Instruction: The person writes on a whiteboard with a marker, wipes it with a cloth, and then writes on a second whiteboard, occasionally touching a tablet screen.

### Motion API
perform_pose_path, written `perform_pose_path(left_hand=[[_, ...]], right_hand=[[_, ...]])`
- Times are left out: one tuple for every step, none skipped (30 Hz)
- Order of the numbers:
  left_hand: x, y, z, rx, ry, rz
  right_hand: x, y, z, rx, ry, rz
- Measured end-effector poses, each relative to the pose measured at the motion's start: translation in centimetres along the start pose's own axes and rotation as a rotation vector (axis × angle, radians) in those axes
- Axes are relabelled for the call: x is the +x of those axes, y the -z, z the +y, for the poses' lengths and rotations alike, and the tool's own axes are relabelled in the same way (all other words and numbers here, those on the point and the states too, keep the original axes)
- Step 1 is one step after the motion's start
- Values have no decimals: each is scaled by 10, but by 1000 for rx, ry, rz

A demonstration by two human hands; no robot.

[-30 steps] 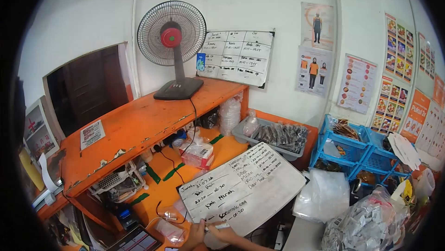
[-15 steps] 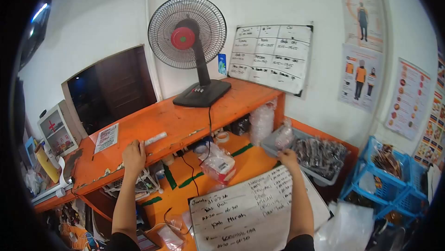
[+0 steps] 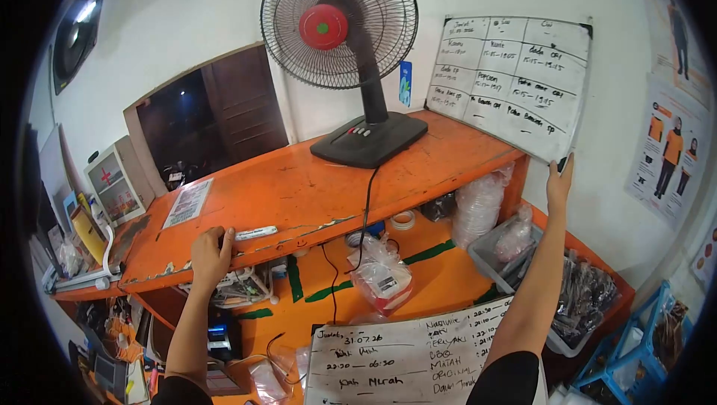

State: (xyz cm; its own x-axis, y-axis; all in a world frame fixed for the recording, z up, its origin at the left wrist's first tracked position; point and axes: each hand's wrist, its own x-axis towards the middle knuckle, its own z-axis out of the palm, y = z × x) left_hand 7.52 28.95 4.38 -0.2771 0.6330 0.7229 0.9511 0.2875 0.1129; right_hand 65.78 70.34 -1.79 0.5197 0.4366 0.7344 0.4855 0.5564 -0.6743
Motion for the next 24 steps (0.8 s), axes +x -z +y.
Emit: perform_pose_path(left_hand=[[-1, 0, 1, 7, 13, -6], [-1, 2, 3, -5, 25, -34], [1, 3, 2, -17, 35, -54], [1, 3, 0, -8, 40, -45], [1, 1, -3, -8, 7, -10], [0, 0, -3, -13, -28, 19], [0, 1, -1, -23, -13, 20], [0, 1, 2, -31, -13, 16], [0, 2, 3, -26, 5, -3], [1, 4, 3, -18, 25, -21], [1, 4, 2, -19, 31, -22], [1, 2, 1, -50, 41, -40], [0, 1, -3, -73, 60, -49], [0, 3, -4, -100, 30, -3], [-1, 3, -4, -124, 3, 41], [-1, 5, -4, -130, 12, 31], [-2, 6, -5, -142, 20, 16], [-2, 6, -5, -148, 54, 21], [-1, 6, -4, -134, 61, 32], [-2, 6, -6, -120, 56, 37], [-4, 5, -11, -134, 62, 29], [-5, 3, -13, -154, 5, 129], [-7, 2, -11, -182, -59, 225], [-8, 5, -8, -211, -73, 209]], right_hand=[[13, -9, 4, 9, -46, 41], [18, -17, 8, 19, -93, 87], [21, -14, 0, 28, -93, 82], [27, -3, -18, 49, -180, -2], [29, 2, -30, 68, -266, -86], [27, -5, -28, 71, -266, -86], [25, -12, -25, 72, -239, -63], [26, -12, -22, 69, -210, -39], [18, -12, -32, 122, -209, -15], [11, -8, -44, 117, -207, -18], [6, -5, -53, 23, -215, 24], [2, -6, -64, -63, -214, 58], [1, -6, -63, -153, -151, 175], [-2, 0, -66, -89, -108, 192], [-6, 13, -71, -25, -65, 205], [-13, 23, -75, 99, 94, 292], [-23, 44, -91, 128, 42, 285], [-19, 69, -65, 119, -129, 129], [-34, 86, -99, 141, -107, 186], [-56, 110, -137, 157, -94, 252], [-67, 137, -131, 104, -146, 222], [-77, 167, -133, 42, -200, 200], [-87, 194, -137, 13, -192, 212], [-104, 220, -153, 42, -169, 275]])
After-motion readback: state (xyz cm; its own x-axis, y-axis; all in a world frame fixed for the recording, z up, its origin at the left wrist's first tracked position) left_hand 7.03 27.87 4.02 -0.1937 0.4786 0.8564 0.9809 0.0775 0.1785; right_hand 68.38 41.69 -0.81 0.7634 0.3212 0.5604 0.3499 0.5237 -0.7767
